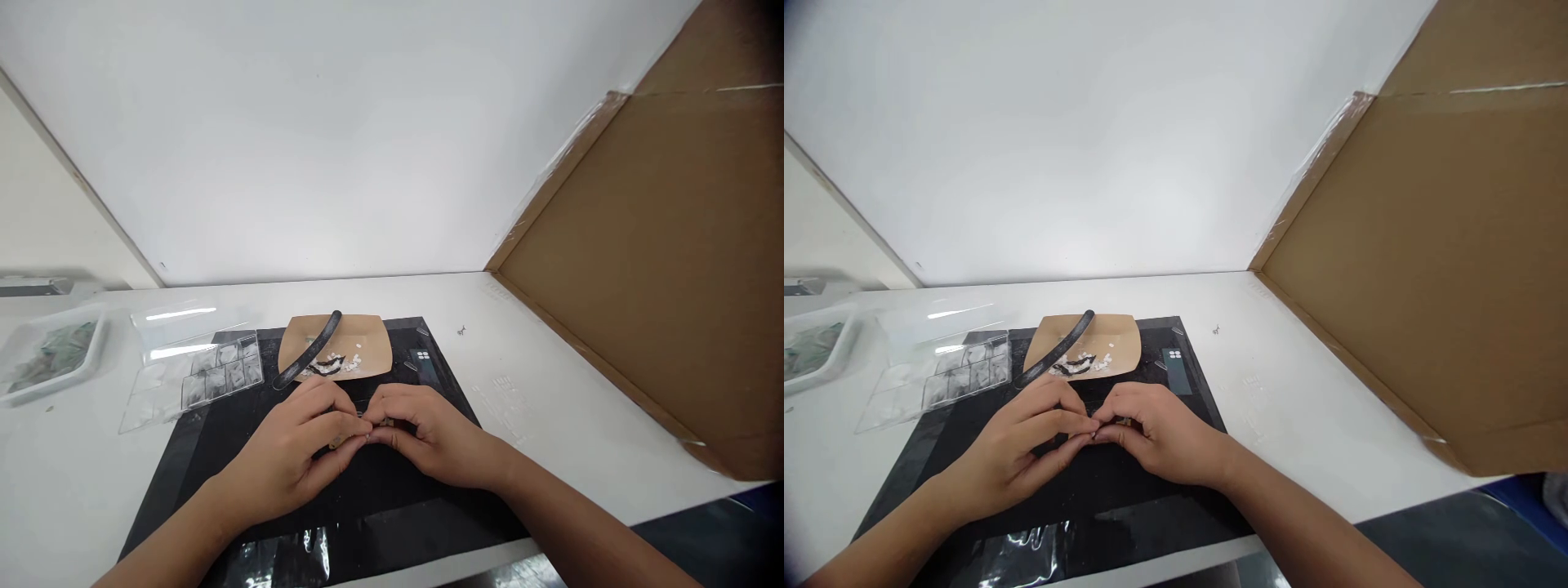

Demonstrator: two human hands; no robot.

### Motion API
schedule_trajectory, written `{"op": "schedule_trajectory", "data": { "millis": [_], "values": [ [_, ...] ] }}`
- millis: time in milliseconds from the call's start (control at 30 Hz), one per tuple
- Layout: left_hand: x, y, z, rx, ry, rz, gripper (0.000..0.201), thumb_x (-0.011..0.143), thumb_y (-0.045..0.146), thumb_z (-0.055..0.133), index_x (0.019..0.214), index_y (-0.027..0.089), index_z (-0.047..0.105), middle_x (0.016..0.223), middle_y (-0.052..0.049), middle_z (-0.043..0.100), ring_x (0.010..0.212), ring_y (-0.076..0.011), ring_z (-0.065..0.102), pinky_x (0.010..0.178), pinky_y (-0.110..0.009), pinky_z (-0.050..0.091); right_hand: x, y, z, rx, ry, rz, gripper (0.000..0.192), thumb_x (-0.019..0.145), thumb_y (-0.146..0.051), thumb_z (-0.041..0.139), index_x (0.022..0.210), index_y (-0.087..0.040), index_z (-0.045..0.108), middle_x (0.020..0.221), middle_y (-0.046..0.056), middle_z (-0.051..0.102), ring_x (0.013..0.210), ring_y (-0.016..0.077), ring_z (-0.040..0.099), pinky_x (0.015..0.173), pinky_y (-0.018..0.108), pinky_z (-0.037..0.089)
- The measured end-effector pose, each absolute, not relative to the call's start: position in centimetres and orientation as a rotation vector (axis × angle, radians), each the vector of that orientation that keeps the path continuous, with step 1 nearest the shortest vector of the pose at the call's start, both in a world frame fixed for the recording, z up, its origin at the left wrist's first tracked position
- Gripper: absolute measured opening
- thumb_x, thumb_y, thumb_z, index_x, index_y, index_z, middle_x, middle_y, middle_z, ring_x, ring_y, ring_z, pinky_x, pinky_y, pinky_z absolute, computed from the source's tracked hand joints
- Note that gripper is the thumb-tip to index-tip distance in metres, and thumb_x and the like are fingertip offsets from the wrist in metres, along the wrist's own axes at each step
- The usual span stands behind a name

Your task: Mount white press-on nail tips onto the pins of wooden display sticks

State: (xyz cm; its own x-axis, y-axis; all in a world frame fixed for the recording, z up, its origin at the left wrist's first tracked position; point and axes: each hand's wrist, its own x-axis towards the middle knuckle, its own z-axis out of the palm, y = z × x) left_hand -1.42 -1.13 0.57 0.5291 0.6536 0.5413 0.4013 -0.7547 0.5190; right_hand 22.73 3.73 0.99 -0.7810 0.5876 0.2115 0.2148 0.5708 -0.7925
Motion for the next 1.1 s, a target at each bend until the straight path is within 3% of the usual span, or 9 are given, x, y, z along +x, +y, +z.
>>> {"op": "schedule_trajectory", "data": {
  "millis": [667,1100],
  "values": [
    [-1.1,-1.6,0.8,2.393,0.939,1.111,0.021,0.099,0.004,0.065,0.114,0.019,0.069,0.1,-0.006,0.068,0.101,-0.02,0.059,0.099,-0.041,0.05,22.5,2.6,1.2,-0.612,-2.237,0.98,0.007,0.103,-0.019,0.064,0.101,-0.018,0.071,0.088,0.001,0.064,0.08,0.0135,0.06,0.076,0.028,0.049],
    [-0.6,-2.1,0.2,1.992,1.148,1.208,0.014,0.103,0.02,0.064,0.111,0.027,0.073,0.104,-0.005,0.065,0.085,-0.0147,0.066,0.057,-0.02,0.057,22.1,2.5,0.8,-0.507,-2.13,0.914,0.012,0.1,-0.023,0.071,0.111,-0.018,0.07,0.095,0.004,0.071,0.086,0.0157,0.065,0.08,0.029,0.053]
  ]
}}
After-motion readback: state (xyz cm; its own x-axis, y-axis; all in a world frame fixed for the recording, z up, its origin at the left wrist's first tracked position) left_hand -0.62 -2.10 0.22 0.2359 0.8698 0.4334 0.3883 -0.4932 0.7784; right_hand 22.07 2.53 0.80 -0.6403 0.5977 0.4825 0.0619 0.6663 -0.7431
